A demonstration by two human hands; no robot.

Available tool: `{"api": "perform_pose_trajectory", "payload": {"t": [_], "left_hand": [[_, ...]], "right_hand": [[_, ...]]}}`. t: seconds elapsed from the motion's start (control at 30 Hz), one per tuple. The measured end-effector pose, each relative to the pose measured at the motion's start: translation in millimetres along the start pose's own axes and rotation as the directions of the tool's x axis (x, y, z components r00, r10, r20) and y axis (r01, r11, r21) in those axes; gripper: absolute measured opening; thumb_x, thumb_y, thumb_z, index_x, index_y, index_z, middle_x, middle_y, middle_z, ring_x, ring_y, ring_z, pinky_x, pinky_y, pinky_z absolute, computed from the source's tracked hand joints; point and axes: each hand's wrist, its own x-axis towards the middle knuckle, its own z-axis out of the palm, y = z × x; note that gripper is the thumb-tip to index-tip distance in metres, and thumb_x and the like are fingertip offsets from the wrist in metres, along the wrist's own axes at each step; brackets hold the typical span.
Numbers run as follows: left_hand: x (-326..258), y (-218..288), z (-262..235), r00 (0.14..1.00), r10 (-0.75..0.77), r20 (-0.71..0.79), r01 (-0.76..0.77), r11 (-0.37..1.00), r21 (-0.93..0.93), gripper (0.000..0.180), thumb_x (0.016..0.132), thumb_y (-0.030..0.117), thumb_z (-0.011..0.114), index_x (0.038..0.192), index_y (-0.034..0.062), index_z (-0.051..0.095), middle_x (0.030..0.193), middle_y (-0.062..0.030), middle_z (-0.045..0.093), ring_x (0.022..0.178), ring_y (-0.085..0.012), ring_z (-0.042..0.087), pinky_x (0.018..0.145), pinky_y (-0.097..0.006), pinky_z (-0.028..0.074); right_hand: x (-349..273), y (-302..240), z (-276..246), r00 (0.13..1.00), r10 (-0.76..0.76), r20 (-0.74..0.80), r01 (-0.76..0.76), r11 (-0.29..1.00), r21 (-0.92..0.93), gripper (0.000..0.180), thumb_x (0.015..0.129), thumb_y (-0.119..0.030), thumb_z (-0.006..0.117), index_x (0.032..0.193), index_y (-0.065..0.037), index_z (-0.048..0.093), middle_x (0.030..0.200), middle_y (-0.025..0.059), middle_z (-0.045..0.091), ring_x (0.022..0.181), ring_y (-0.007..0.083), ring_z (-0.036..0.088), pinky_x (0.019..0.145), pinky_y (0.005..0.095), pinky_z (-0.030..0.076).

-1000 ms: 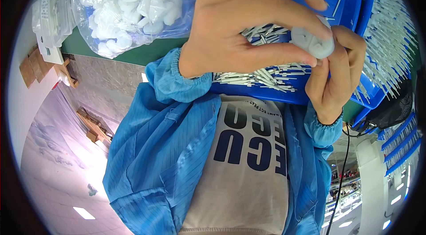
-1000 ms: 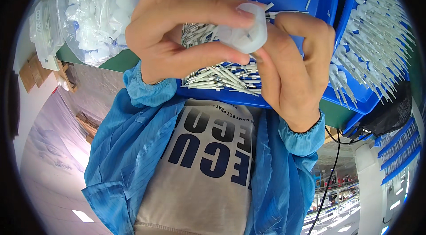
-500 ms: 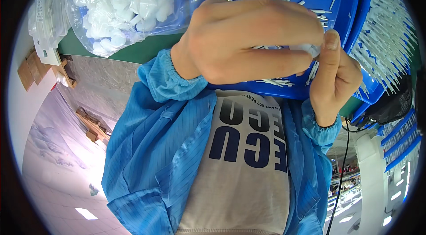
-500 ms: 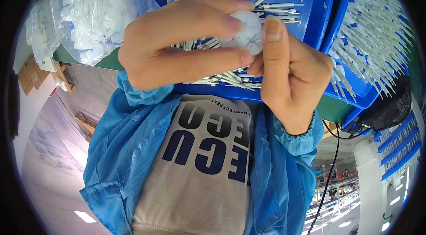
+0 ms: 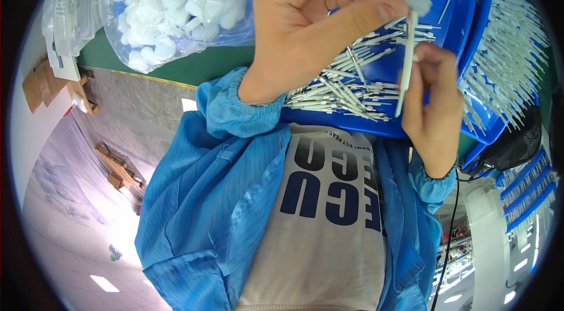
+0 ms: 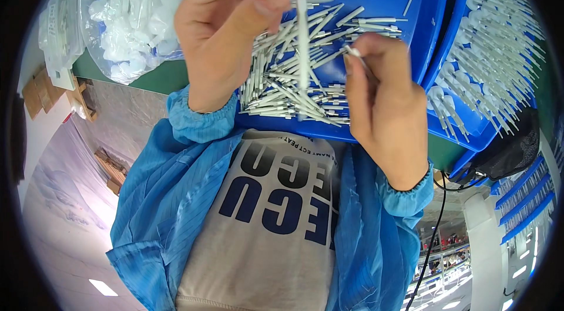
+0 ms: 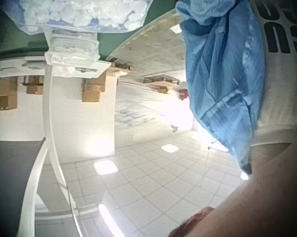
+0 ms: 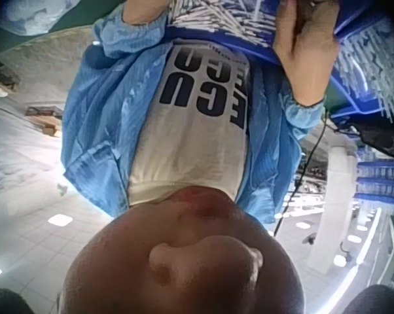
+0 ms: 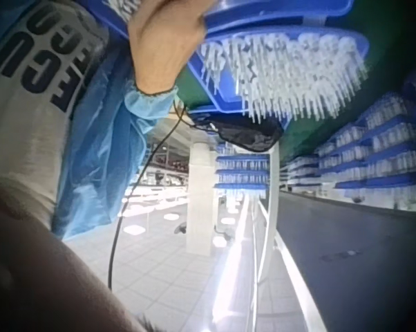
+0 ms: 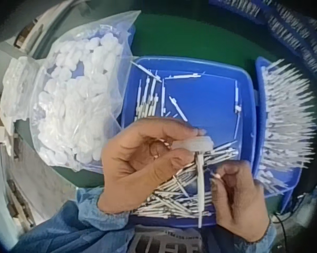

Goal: The person assembles components by inserting pins into plastic holders by hand, placing the finished assemblies onto a tray, and retrieving additional holders from a plastic bag.

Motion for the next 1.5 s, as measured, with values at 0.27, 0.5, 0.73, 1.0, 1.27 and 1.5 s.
{"api": "perform_pose_trajectory", "payload": {"t": [0.27, 0.5, 0.73, 1.0, 1.27, 1.5], "left_hand": [[-8.9, 32.2, 34.4, 0.921, -0.300, -0.247, 0.283, 0.954, -0.103, 0.035, 0.094, -0.007, 0.058, 0.128, -0.0083, 0.050, 0.122, -0.0235, 0.061, 0.116, -0.0270, 0.062, 0.096, -0.033, 0.053], [-14.5, 14.3, 21.8, 0.978, -0.145, -0.152, 0.172, 0.968, 0.183, 0.033, 0.094, -0.002, 0.060, 0.126, -0.0037, 0.052, 0.105, -0.0196, 0.067, 0.101, -0.0285, 0.069, 0.089, -0.034, 0.057], [-9.9, 41.9, 37.9, 0.941, -0.282, -0.187, 0.296, 0.954, 0.050, 0.028, 0.092, -0.010, 0.056, 0.121, -0.0086, 0.053, 0.119, -0.0192, 0.057, 0.116, -0.0247, 0.060, 0.096, -0.031, 0.051], [-6.2, 5.7, 16.4, 0.946, 0.223, 0.234, -0.277, 0.933, 0.229, 0.029, 0.091, -0.010, 0.054, 0.119, -0.0077, 0.051, 0.117, -0.0166, 0.053, 0.108, -0.0208, 0.062, 0.092, -0.029, 0.050], [2.6, -3.1, 9.0, 0.916, 0.245, 0.319, -0.360, 0.853, 0.378, 0.033, 0.085, -0.010, 0.069, 0.115, -0.0069, 0.055, 0.115, -0.0170, 0.055, 0.106, -0.0205, 0.064, 0.089, -0.029, 0.054], [3.0, -9.1, 1.2, 0.950, 0.195, 0.244, -0.256, 0.933, 0.254, 0.030, 0.082, -0.008, 0.073, 0.109, -0.0072, 0.060, 0.110, -0.0166, 0.058, 0.095, -0.0196, 0.066, 0.081, -0.028, 0.056]], "right_hand": [[20.7, -18.1, 20.9, 0.928, -0.181, -0.325, 0.160, 0.983, -0.089, 0.003, 0.095, -0.007, 0.062, 0.096, -0.005, 0.061, 0.070, 0.0077, 0.065, 0.052, 0.0172, 0.060, 0.049, 0.0281, 0.045], [21.5, -21.3, 22.6, 0.877, -0.320, -0.358, 0.226, 0.933, -0.279, 0.004, 0.091, -0.005, 0.066, 0.092, -0.006, 0.062, 0.063, 0.0080, 0.061, 0.046, 0.0182, 0.058, 0.046, 0.0282, 0.043], [16.8, -26.8, 8.4, 0.983, -0.028, -0.182, 0.038, 0.998, 0.054, 0.007, 0.095, -0.008, 0.062, 0.091, -0.003, 0.061, 0.063, 0.0059, 0.062, 0.048, 0.0081, 0.054, 0.046, 0.0246, 0.041], [10.2, -32.0, 7.5, 0.982, 0.000, -0.187, 0.001, 1.000, 0.007, 0.006, 0.096, -0.008, 0.060, 0.093, -0.002, 0.061, 0.064, 0.0064, 0.063, 0.048, 0.0100, 0.054, 0.047, 0.0242, 0.041], [16.5, -16.4, 8.8, 0.959, -0.222, -0.175, 0.232, 0.972, 0.042, 0.008, 0.099, -0.009, 0.057, 0.101, -0.002, 0.060, 0.074, 0.0090, 0.065, 0.055, 0.0167, 0.061, 0.050, 0.0262, 0.045], [12.1, -0.3, 1.5, 0.943, 0.012, 0.334, -0.315, 0.364, 0.877, 0.011, 0.099, -0.013, 0.057, 0.103, -0.003, 0.061, 0.079, 0.0098, 0.066, 0.055, 0.0217, 0.061, 0.051, 0.0288, 0.046]]}}
